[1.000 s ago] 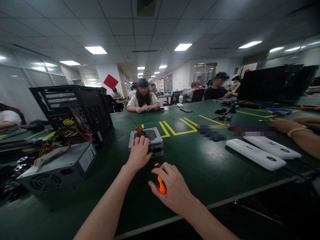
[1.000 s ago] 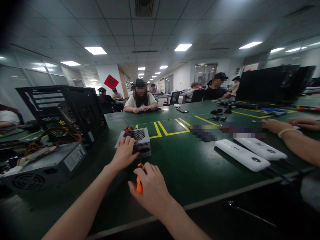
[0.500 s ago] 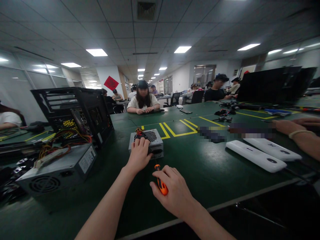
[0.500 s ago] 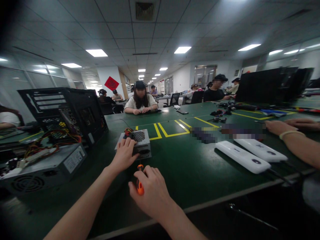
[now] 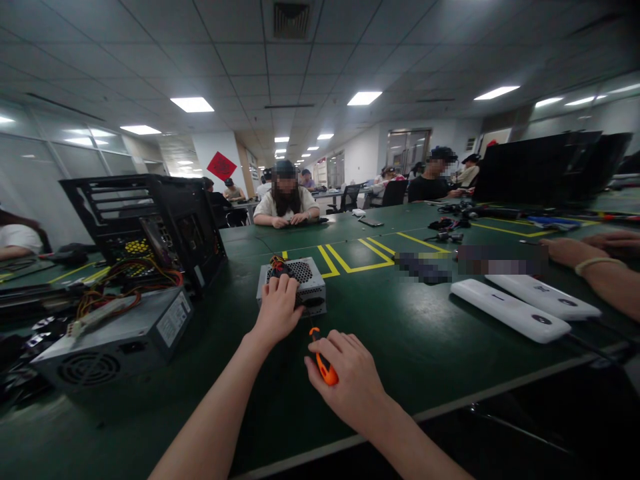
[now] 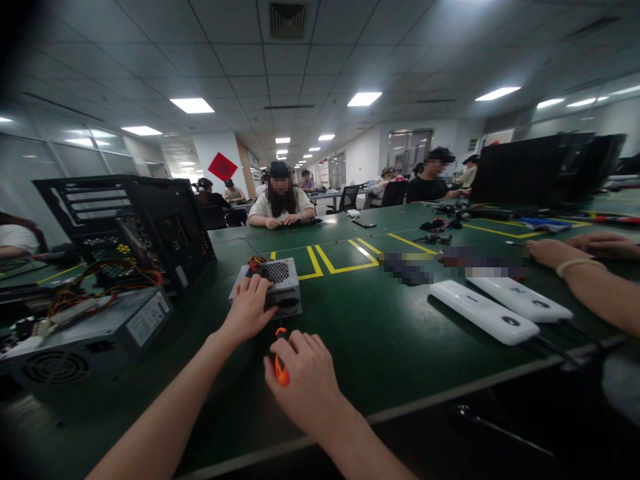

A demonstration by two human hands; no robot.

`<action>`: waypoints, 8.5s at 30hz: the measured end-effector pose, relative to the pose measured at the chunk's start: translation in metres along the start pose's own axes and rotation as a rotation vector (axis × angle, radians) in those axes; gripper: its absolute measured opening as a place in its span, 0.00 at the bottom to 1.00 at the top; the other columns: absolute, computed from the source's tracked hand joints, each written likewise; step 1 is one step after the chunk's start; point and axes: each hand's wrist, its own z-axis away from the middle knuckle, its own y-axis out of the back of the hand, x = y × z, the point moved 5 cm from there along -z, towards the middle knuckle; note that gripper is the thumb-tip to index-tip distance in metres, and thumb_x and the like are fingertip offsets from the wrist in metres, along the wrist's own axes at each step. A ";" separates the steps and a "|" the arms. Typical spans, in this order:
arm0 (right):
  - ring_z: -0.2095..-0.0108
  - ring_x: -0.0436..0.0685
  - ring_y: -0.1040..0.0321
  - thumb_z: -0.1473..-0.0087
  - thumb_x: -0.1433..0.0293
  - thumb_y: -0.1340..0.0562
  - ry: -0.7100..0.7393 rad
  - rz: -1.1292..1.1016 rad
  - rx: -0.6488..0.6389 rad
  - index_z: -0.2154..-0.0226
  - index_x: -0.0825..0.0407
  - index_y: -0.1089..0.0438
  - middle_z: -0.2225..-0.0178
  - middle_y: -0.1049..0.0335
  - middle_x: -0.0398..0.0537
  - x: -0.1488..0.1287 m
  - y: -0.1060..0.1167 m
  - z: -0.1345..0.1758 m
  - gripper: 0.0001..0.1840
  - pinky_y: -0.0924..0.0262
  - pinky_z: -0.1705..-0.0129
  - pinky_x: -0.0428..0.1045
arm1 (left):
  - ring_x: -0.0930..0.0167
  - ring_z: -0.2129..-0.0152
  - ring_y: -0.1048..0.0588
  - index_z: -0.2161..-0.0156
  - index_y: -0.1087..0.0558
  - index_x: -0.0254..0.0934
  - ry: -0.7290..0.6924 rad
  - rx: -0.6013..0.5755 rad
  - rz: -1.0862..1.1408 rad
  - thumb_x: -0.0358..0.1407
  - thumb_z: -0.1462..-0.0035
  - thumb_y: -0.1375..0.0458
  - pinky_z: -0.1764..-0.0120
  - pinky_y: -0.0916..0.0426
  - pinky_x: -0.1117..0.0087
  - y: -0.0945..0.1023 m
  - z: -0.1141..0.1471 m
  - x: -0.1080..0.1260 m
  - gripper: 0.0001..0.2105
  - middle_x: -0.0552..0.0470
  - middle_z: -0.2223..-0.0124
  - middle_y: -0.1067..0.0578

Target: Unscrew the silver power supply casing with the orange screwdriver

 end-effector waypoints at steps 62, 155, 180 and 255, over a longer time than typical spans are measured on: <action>0.69 0.54 0.34 0.46 0.68 0.46 -0.096 -0.097 0.020 0.61 0.51 0.38 0.67 0.32 0.46 0.007 -0.002 0.000 0.09 0.40 0.67 0.49 | 0.62 0.60 0.41 0.57 0.39 0.37 -0.013 0.028 -0.072 0.39 0.52 0.42 0.59 0.44 0.60 0.000 0.004 0.004 0.17 0.48 0.57 0.38; 0.70 0.54 0.38 0.53 0.74 0.41 0.154 0.228 -0.139 0.72 0.51 0.34 0.71 0.34 0.46 -0.002 0.007 -0.015 0.03 0.47 0.68 0.49 | 0.62 0.59 0.41 0.56 0.39 0.37 -0.011 0.047 -0.006 0.36 0.52 0.43 0.58 0.45 0.61 -0.004 0.003 0.001 0.17 0.48 0.57 0.37; 0.68 0.55 0.39 0.54 0.79 0.43 0.167 0.181 -0.252 0.69 0.53 0.35 0.69 0.35 0.47 -0.001 0.000 -0.008 0.08 0.44 0.65 0.49 | 0.62 0.59 0.41 0.57 0.39 0.37 0.004 0.020 0.029 0.35 0.51 0.47 0.58 0.45 0.60 -0.002 0.002 0.003 0.15 0.47 0.56 0.38; 0.73 0.51 0.33 0.48 0.66 0.44 -0.326 -0.330 0.161 0.68 0.50 0.34 0.71 0.32 0.45 0.071 0.051 0.031 0.06 0.37 0.70 0.46 | 0.78 0.87 0.35 0.58 0.30 0.29 0.439 -0.534 0.865 0.29 0.50 0.55 0.81 0.41 0.76 -0.054 0.008 0.001 0.16 0.51 0.75 0.27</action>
